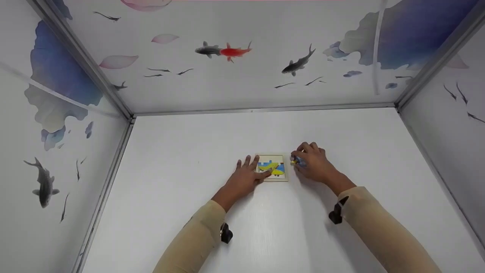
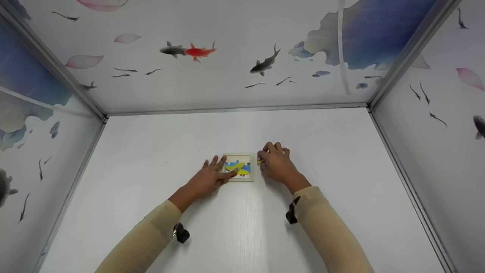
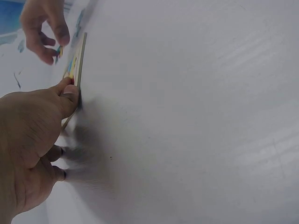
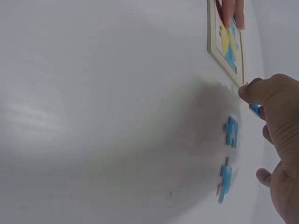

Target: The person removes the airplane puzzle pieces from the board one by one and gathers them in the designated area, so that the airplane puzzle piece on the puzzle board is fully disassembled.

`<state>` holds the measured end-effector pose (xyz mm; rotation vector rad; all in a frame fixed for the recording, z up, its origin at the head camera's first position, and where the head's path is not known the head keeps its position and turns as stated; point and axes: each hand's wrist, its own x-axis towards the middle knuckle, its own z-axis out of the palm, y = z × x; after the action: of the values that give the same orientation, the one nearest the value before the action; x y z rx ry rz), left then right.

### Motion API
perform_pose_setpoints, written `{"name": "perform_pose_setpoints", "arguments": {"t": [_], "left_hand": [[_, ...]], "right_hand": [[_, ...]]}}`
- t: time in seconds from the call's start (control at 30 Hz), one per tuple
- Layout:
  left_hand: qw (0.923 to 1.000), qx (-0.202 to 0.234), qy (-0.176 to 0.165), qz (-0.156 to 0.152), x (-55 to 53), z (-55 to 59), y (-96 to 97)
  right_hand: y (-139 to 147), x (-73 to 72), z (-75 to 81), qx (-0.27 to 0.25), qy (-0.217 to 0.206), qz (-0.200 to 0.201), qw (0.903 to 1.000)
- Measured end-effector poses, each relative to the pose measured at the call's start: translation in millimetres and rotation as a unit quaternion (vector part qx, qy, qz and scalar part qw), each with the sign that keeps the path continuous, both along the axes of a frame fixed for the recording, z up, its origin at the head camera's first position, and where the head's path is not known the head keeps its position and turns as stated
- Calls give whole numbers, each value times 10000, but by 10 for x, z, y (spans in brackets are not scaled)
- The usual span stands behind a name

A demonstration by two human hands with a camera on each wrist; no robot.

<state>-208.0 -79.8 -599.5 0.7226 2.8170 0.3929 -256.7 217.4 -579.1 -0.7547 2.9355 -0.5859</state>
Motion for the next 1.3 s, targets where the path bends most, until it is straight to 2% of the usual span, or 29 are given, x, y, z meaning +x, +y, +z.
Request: {"name": "perform_pose_setpoints", "arguments": {"t": [0.33,0.57,0.87,1.3], "left_hand": [[10000,83,20,-27,1,-1,-4],[10000,6,-21,29,0,-18,2],[10000,31,-82,39,3,-5,4],[9997,227,-82,15,-6,-31,-4]], "right_hand": [[611,23,9,84,-200,-479,9986],[882,44,-2,157,-379,-703,9967],[976,46,-20,298,-657,-813,9941],[1007,47,23,332,-815,-789,9930]]}}
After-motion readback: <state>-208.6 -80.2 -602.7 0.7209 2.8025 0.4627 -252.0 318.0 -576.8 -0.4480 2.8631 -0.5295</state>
